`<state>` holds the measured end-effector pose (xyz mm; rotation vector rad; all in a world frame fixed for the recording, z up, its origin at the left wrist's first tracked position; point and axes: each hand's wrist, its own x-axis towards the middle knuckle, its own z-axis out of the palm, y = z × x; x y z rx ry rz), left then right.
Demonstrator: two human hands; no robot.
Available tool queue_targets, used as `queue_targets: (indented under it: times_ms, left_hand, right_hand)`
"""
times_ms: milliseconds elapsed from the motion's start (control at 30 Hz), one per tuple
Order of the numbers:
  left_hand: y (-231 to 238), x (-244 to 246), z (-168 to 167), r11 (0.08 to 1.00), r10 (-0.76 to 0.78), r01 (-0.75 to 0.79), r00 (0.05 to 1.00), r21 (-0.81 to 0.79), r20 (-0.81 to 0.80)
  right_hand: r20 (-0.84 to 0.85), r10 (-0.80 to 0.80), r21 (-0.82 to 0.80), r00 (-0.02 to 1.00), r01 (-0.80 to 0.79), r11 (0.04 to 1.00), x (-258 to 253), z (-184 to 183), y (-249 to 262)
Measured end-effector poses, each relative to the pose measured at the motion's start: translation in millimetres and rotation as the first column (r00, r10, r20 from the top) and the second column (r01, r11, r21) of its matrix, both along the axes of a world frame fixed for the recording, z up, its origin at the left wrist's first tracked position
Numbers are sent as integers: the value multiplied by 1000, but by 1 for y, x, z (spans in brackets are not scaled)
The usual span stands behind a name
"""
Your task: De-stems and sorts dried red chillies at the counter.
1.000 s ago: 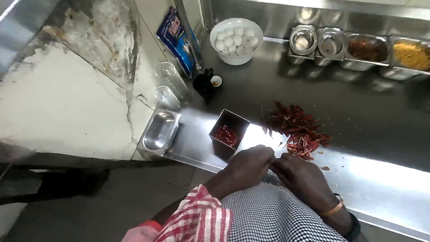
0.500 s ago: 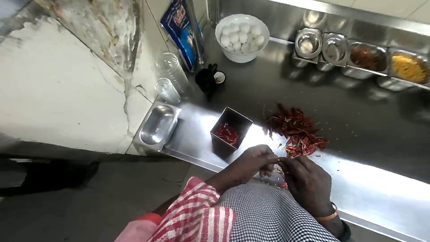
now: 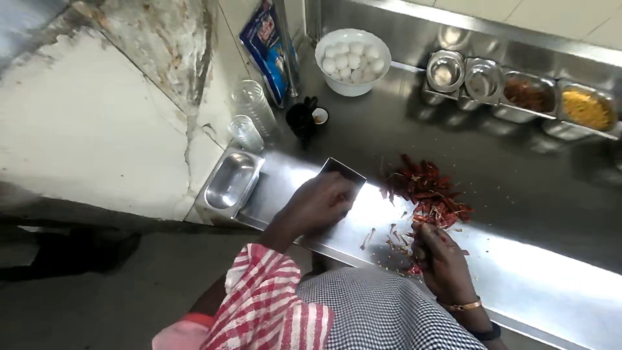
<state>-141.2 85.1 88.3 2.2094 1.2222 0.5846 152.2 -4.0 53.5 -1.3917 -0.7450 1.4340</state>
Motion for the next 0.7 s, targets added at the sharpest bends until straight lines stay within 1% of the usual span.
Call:
queue_targets:
  times_ms: [67,100,133,200,267,333,433,533,600,633,700]
  left_hand:
    - [14,-1,2,998,-7,20,975,57,-223]
    - [19,1,5,998,6,15,941,59,-337]
    - [23,5,9,1000,14,-1,892,29,-453]
    - [27,22,22,991,-12,-78,766,-112,-643]
    - [32,41,26,969,-59,-143,660,-202,-749]
    - [37,52,20,962,-113,-134,593,-237,-797]
    - [44,53,8,966,-179,-60,549,-253,-817]
    - [48,54,6,966,-193,-53,498,-252,-845]
    - [50,52,11,963,-222,-36,461,-268,-859]
    - [51,51,16,959,-244,-18,461,-284,-853]
    - [58,44,24,955,-276,43,500,-294,-821]
  right_hand:
    - [1,17,-11,1000,-17,1000,-2,-2,0]
    - [13,39,-12,999,-39,999,-3,-2,0]
    - [27,63,-13,998,-62,998,-4,-2,-1]
    - [49,119,-12,992,-118,993,-6,-2,-1]
    - [57,166,7,985,-166,986,-8,-2,0]
    - [59,183,20,981,-184,983,-8,-5,-1]
    - [81,178,15,981,-180,984,-3,-9,-7]
    - [120,151,0,981,-152,988,5,-12,-17]
    - [114,117,-10,986,-117,993,10,-14,-22]
    - [111,100,-13,989,-99,995,12,-15,-25]
    - [98,68,-20,993,-66,998,16,-20,-27]
